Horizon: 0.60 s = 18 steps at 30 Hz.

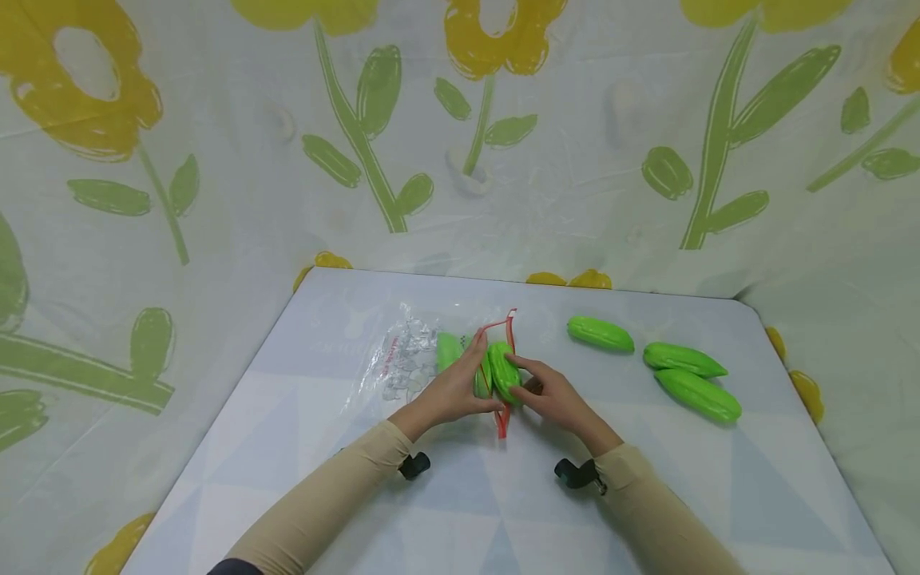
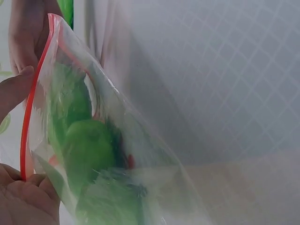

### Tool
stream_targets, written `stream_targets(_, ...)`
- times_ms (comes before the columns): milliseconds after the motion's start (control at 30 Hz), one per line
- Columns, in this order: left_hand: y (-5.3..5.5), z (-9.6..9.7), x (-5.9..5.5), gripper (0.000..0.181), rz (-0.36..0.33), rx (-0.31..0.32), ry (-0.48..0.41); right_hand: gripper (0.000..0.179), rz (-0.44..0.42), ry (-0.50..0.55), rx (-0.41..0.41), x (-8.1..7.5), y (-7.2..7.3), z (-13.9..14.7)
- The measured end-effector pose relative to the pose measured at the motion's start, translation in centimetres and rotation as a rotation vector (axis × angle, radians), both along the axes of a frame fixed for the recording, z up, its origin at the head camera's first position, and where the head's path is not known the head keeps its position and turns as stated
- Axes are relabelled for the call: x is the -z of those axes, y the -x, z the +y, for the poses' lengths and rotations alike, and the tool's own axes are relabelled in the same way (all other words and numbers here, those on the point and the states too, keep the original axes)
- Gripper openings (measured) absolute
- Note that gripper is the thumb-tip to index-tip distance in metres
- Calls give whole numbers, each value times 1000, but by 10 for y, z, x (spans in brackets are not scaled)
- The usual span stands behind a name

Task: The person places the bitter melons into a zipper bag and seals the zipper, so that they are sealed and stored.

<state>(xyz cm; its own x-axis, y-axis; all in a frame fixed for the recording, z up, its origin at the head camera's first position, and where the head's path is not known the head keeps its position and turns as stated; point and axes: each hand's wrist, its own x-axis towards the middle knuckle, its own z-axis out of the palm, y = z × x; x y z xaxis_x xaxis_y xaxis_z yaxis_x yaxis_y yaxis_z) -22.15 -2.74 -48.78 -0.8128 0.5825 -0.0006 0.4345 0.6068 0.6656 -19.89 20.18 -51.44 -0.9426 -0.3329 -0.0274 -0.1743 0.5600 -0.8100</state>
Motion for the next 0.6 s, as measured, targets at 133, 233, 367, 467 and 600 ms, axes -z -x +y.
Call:
stream_targets(133, 0, 0, 0, 122, 7, 10, -12, 55, -4, 10, -2, 1, 2, -4)
stream_targets(233, 0, 0, 1, 122, 13, 14, -14, 52, -1, -1, 5, 3, 3, -6)
stream_targets(367, 0, -1, 1, 122, 17, 7, -7, 53, -12, 4, 14, 4, 5, -9)
stream_targets(467, 0, -1, 1, 122, 10, 0, -6, 54, -18, 15, 17, 4, 7, -11)
stream_targets(600, -1, -1, -1, 122, 0, -6, -7, 53, 2, 11, 9, 5, 10, -15)
